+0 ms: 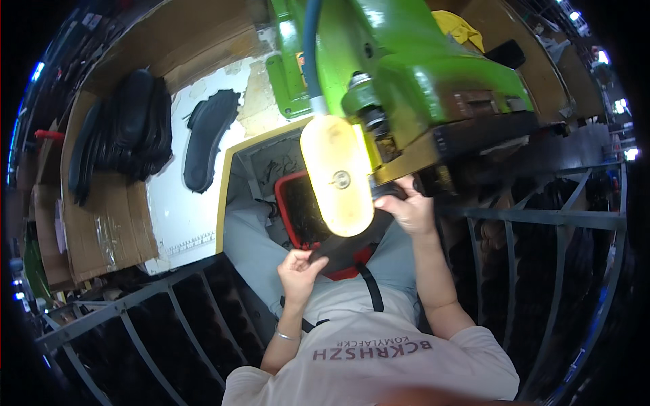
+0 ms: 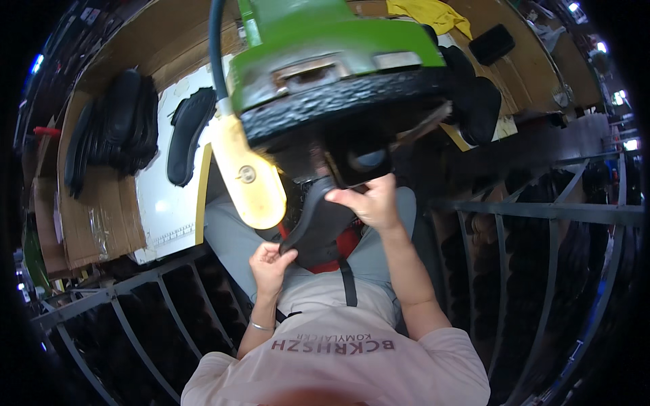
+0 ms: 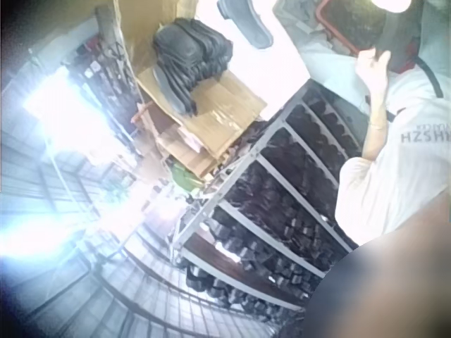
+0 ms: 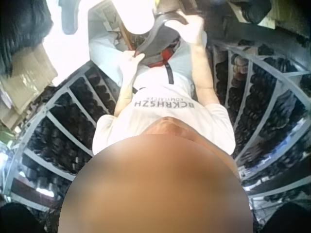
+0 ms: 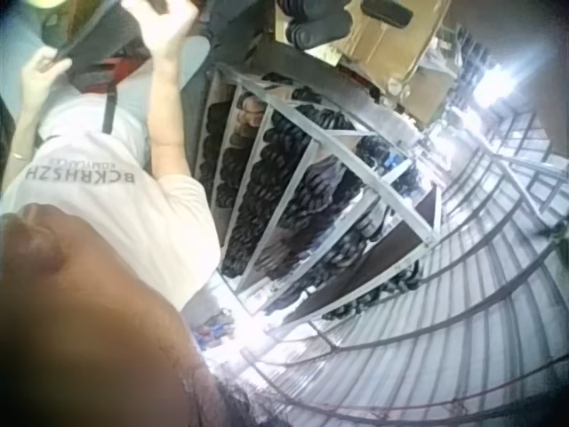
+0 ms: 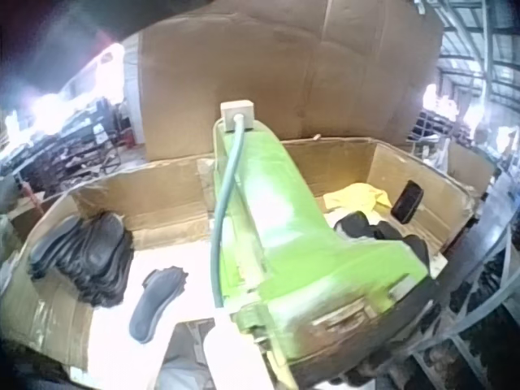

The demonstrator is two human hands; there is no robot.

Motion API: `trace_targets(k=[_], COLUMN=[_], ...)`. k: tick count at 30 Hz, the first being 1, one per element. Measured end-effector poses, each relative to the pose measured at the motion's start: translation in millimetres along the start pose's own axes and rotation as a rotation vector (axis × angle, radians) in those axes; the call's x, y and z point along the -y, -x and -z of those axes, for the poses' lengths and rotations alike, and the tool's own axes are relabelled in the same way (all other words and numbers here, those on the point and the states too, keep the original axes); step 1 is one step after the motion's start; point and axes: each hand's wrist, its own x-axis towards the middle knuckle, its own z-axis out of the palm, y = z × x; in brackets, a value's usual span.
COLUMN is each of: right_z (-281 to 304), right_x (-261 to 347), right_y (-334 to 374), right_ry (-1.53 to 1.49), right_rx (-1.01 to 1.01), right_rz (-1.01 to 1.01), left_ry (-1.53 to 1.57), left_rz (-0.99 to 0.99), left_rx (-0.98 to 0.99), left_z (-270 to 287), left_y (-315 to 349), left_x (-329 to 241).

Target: Manually feed and guide shoe sole components through a skiving or shaving machine to thin the edges.

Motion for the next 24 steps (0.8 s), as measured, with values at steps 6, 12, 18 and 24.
trace_targets(k=[6, 12, 18, 24], right_z=[75.8, 111.2, 87.5, 49.4], right_x=[5.0, 13.2, 41.4, 18.4], right_y=[30.6, 36.5, 5.4, -0.2], right_ry=[-0.214, -0.370, -0.247, -0.264], right_rx=[-0.404, -0.582, -0.676, -0.538], right_rz=[0.088, 0.124, 0.137, 0.024], left_ry=[-0.008, -0.352, -0.374, -0.176], left_rz=[-0.433, -0.803, -0.811, -0.513], left_rx=[0.045, 0.029, -0.061, -0.073], left_z=[-63.7, -106.3, -104.7, -53.2], left_y=[-42.4, -68.2, -74.5, -61.7], left_x=[-60.8, -72.3, -72.3, -89.5])
